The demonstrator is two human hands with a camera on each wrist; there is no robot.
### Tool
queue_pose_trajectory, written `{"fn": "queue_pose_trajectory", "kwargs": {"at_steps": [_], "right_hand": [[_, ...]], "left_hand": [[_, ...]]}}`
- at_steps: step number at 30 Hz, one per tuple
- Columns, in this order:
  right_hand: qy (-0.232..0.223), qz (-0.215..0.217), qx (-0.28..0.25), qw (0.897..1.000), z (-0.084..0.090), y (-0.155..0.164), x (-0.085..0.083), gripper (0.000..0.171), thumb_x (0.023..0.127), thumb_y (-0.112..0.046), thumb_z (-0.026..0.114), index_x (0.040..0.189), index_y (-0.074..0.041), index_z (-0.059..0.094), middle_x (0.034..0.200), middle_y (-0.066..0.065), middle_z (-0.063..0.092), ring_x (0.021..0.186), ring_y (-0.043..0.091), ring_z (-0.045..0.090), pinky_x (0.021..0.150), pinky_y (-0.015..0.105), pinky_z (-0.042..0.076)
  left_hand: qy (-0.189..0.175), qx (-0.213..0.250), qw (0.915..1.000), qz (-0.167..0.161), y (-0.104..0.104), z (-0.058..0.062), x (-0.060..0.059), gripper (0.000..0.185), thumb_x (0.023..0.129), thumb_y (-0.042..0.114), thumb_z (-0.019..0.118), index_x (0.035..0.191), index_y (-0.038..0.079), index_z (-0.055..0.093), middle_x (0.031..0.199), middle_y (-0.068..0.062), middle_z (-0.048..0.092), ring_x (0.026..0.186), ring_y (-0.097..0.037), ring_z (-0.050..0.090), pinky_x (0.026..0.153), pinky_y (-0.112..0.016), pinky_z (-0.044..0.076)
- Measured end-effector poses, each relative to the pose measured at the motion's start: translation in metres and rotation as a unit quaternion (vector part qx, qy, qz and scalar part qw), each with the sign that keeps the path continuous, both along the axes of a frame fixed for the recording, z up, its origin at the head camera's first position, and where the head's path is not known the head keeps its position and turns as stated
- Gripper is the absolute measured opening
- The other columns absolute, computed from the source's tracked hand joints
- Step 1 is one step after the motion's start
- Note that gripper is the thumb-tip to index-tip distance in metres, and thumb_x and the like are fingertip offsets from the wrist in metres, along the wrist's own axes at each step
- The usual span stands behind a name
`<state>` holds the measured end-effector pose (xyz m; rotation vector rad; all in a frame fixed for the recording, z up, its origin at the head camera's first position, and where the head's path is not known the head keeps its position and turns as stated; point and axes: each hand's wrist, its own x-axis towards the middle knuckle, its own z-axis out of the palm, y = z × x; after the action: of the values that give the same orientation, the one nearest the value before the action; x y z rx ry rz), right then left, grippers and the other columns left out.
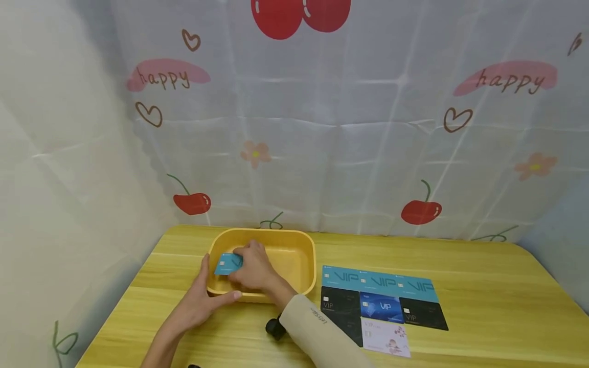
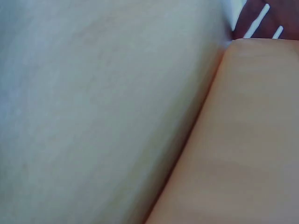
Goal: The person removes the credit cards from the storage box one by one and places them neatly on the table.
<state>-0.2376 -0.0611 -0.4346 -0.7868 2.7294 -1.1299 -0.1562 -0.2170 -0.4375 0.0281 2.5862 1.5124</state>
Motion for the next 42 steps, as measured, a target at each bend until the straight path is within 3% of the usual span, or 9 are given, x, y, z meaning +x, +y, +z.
{"fn": "queue_pose_trajectory", "kwargs": {"at_steps": [21,32,42], "right_hand": [[-0.009,-0.021,-0.058,0.998,0.012,0.032,0.015,0.056,0.076,-0.018,0.082,0.125,0.001,0.066,0.100,0.003,0.049,0.091,0.018,0.042,0.072,0.025,0.040],[0.013,-0.001,-0.065,0.998,0.020,0.049,0.035,0.058,0.078,-0.021,0.083,0.129,0.001,0.064,0.102,-0.001,0.046,0.093,0.015,0.041,0.074,0.023,0.041],[-0.013,0.016,-0.091,0.996,0.023,0.065,0.054,0.060,0.080,-0.019,0.082,0.132,0.000,0.061,0.105,-0.002,0.044,0.096,0.016,0.040,0.078,0.024,0.042]], "left_hand": [[0.008,0.021,0.9998,0.002,0.001,-0.002,-0.001,0.120,0.086,0.035,0.077,0.155,0.009,-0.018,0.162,-0.022,-0.005,0.145,-0.041,0.009,0.114,-0.060,0.011],[0.009,0.035,0.9994,0.003,0.002,-0.002,-0.002,0.121,0.086,0.036,0.078,0.155,0.011,-0.018,0.162,-0.020,-0.004,0.143,-0.041,0.013,0.113,-0.060,0.014],[0.010,0.028,0.9996,0.002,0.000,-0.004,-0.001,0.125,0.085,0.035,0.079,0.154,0.007,-0.021,0.161,-0.023,-0.005,0.144,-0.042,0.010,0.114,-0.060,0.013]]}}
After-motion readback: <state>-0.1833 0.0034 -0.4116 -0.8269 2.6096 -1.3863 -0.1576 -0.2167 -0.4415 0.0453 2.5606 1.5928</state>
